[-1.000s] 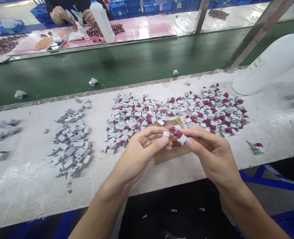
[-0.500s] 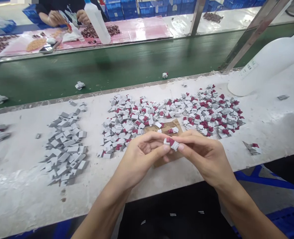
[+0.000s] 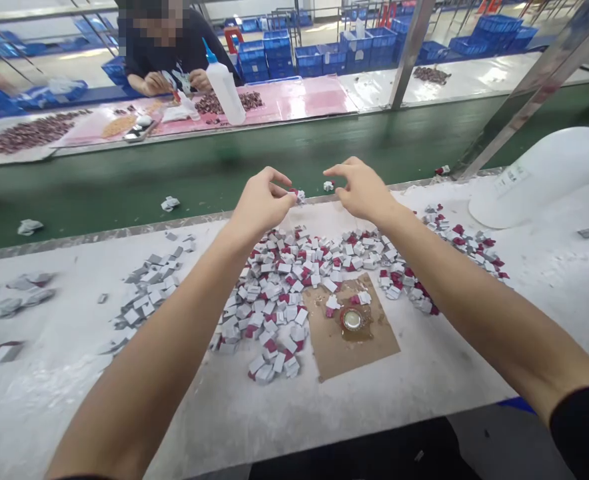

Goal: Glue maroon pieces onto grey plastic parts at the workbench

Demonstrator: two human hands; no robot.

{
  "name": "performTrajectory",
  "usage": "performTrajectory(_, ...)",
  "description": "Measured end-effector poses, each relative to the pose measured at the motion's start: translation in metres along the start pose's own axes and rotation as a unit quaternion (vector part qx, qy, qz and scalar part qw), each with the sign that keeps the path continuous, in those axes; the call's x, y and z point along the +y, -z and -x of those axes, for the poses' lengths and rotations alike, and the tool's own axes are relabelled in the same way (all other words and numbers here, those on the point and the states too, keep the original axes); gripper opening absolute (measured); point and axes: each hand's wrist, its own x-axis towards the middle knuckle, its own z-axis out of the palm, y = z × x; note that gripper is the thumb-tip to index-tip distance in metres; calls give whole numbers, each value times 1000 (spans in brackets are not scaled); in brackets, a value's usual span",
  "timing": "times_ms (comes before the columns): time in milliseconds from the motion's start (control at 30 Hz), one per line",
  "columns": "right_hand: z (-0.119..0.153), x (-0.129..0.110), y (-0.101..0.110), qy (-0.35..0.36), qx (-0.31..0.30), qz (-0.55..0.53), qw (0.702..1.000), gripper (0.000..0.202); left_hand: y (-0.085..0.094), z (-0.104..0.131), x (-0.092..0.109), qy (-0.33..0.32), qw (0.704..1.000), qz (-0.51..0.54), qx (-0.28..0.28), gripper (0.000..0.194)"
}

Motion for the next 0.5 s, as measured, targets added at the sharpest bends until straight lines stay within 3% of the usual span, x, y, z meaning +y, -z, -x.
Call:
performTrajectory(100,-63,11,-27,6,-35,20,999,49,-27,-64,-14,40,999,-23,19,23)
performTrajectory(167,-79,11,-33,11,-45,22,999,31,-43,-90,-23,59,997,-38,14,28)
performTrajectory(233,-76,7,-28,17,-34,15,999,19,-52,-105,-29,72,996,-55,1,37)
performTrajectory(367,-27,0,5,12,-8,-28,999,16,-49,-112,-38,93,990,-105,-2,41)
performTrajectory(467,46,2,27,36,-19,-95,995,39,-29,-89,-38,86,987,-134,5,40)
performTrajectory(500,77,5,30,41,8,-111,993,47,-20,-73,-38,72,988,-137,3,39)
